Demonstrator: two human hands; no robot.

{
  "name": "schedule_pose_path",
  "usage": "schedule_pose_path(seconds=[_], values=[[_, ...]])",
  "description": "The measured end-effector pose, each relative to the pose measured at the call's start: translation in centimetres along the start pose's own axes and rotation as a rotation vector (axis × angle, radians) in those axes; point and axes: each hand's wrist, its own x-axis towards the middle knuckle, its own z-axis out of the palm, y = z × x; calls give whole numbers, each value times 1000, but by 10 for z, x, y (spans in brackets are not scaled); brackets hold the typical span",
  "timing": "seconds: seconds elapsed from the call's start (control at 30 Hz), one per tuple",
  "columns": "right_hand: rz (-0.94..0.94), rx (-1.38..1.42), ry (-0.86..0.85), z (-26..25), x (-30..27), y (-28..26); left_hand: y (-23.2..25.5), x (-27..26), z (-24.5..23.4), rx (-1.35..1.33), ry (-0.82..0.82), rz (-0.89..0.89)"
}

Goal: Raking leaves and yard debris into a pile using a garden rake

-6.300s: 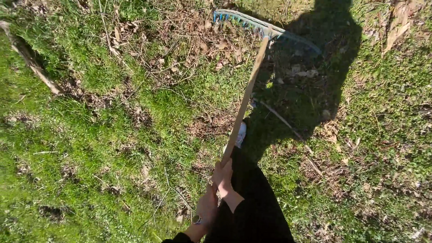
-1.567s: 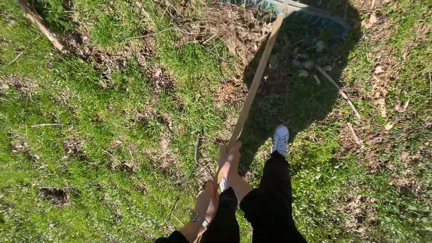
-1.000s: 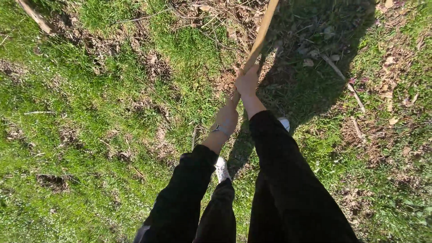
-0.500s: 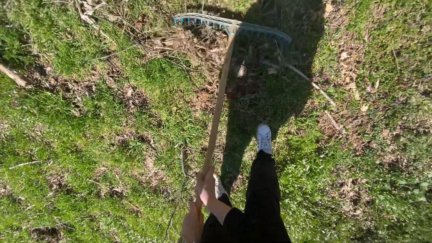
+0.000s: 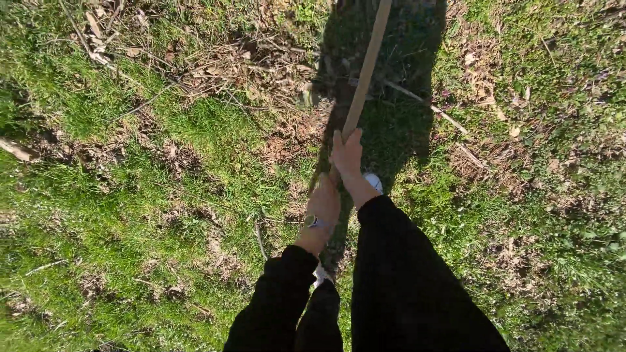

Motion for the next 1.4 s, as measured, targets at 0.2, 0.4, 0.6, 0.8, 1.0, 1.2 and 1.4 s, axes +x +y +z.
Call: schedule_pose_path(seconds=[0.2,0.4,0.6,0.8,1.0,1.2,1.4], values=[[52,66,108,-26,39,7,24,48,37,107,-85,-162],[226,-67,21,4,-66,56,-47,-63,44,-14,-177,-55],[334,-239,22,47,-212,147,-156,-205,106,183,-279,-47],[368,4,1,56,-312,80,-176,-294,91,14,-247,-69],[365,-55,8,29,-264,55,-146,-253,108,-93,29,65],[348,-53,42,-9,-136,-34,-10,-132,13,-144,11,-59],[178,-28,13,-67,-19,-70,71,-7,26,-106,-88,-8]])
